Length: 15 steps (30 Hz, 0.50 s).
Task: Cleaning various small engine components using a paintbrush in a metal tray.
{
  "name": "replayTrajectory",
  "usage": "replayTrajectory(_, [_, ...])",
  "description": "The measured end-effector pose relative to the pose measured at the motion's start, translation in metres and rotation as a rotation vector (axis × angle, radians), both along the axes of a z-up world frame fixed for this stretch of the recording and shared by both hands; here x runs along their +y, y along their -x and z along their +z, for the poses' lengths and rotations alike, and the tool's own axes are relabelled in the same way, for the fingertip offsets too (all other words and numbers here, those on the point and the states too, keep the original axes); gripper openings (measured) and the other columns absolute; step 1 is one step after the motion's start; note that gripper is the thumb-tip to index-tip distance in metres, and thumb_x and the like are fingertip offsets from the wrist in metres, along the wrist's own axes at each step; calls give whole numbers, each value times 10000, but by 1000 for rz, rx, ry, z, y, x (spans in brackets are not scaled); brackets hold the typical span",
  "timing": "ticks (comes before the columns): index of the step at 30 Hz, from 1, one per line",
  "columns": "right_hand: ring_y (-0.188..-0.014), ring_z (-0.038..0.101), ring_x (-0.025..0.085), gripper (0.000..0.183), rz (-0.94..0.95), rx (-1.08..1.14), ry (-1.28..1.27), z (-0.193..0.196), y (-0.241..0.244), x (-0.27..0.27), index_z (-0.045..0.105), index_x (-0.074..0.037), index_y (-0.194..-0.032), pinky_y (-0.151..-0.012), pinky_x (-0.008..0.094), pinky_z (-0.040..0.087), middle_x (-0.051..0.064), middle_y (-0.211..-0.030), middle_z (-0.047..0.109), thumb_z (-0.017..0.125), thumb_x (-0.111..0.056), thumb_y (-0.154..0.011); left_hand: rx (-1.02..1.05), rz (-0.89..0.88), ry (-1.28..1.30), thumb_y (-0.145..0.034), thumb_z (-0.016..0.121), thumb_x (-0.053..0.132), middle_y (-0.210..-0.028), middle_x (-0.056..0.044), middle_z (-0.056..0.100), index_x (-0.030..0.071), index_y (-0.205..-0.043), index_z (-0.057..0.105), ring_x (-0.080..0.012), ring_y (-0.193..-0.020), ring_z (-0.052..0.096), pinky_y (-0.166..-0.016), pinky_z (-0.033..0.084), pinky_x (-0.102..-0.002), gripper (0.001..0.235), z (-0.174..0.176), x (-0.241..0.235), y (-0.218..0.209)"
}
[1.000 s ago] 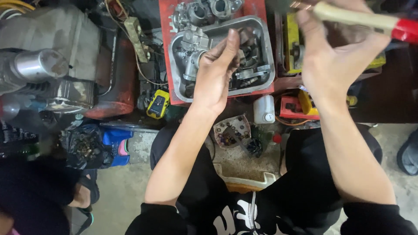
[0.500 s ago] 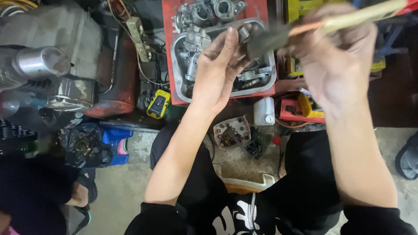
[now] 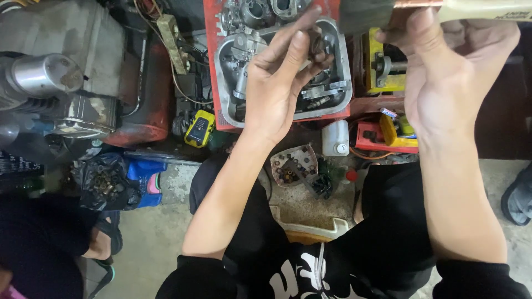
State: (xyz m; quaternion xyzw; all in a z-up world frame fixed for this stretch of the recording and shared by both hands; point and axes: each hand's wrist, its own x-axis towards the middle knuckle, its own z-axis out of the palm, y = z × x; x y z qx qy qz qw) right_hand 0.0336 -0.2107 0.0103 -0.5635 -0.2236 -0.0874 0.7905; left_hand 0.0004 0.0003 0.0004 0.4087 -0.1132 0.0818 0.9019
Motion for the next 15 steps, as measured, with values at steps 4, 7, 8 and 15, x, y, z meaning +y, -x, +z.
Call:
replayTrajectory(4, [-1300,579,404,416,-123,-242,159,1,5,4,269,18,-1405,-1217,464,496,267,-1407,451,630,61,-1204,-60,66,-96,-1078,735,62,-1268,-107,741,117,-1408,677,-194,-1091,725,-1078,626,-354,339,1,1,2])
replayTrajectory(7, [-1217,661,405,378,-110,-294,234,10,7,4,369,50,-1410,-1149,461,574,281,-1346,556,674,45,-1186,-22,153,-146,-1002,771,-90,-1299,-166,758,99,-1465,621,-225,-1142,747,-1073,634,-356,522,0,2,2])
replayTrajectory(8, [-1198,680,376,346,-72,-298,226,12,6,4,445,63,-1407,-1137,437,596,255,-1321,595,689,8,-1168,-15,188,-163,-956,791,-142,-1305,-187,759,100,-1467,611,-240,-1177,752,-1079,632,-352,594,-1,3,2])
replayTrajectory(15, [-1291,675,471,578,-237,-450,360,-13,-2,3,318,-29,-1436,-1132,491,590,326,-1367,554,699,343,-1210,26,292,-354,-948,821,-3,-1274,-201,783,124,-1491,557,-241,-1080,807,-1005,671,-324,617,3,5,4])
